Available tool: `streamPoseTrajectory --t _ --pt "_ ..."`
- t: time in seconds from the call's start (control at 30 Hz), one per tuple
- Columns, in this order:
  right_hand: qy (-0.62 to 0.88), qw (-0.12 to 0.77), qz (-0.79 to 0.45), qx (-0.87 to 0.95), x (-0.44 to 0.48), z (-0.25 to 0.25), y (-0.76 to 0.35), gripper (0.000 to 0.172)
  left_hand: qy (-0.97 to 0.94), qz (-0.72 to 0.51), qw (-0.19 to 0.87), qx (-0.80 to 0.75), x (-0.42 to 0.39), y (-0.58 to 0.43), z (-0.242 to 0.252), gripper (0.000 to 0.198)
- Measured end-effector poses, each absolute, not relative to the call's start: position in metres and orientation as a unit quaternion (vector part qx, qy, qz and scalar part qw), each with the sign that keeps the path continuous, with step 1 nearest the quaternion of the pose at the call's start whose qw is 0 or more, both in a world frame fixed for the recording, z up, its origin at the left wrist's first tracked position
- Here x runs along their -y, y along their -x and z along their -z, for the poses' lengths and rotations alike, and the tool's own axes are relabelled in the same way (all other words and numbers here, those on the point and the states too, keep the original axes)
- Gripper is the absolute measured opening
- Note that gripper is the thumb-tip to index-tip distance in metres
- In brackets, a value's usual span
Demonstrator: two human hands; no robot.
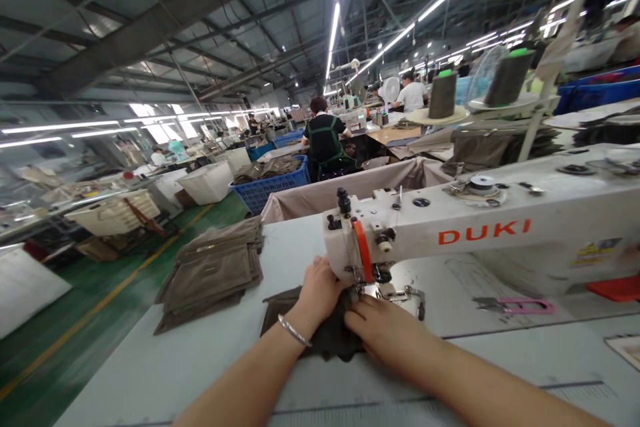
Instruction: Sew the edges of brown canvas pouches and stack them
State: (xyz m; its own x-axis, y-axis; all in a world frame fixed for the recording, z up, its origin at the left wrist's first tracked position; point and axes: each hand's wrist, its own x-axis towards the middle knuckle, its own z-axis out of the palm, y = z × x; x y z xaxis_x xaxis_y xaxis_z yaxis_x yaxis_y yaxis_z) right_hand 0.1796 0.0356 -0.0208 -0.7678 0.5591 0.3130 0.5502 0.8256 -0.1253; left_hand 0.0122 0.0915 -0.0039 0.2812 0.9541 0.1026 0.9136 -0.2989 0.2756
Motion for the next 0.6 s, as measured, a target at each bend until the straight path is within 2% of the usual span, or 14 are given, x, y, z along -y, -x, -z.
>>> streamPoseTrajectory --t 0.13,0.3,0.47,0.6 --pt "0.281 0.149 -0.015 0.948 -0.043 0.019 -0.191 0.013 -0.799 -0.138 0.059 -0.582 -0.107 -0.018 0.007 0.017" --pt "0.268 0.152 -0.035 0.951 -0.029 0.028 -0.21 0.009 -0.821 -0.131 0.078 -0.55 -0.06 -0.024 0.005 0.018" --pt "0.283 0.226 -0.105 0.926 -0.023 0.038 -0.213 0.023 -0.853 -0.128 0.07 -0.501 -0.032 -0.022 0.001 0.033" --pt "0.276 0.254 -0.115 0.92 -0.021 0.042 -0.209 0.02 -0.875 -0.113 0.068 -0.465 -0.037 -0.019 0.002 0.031"
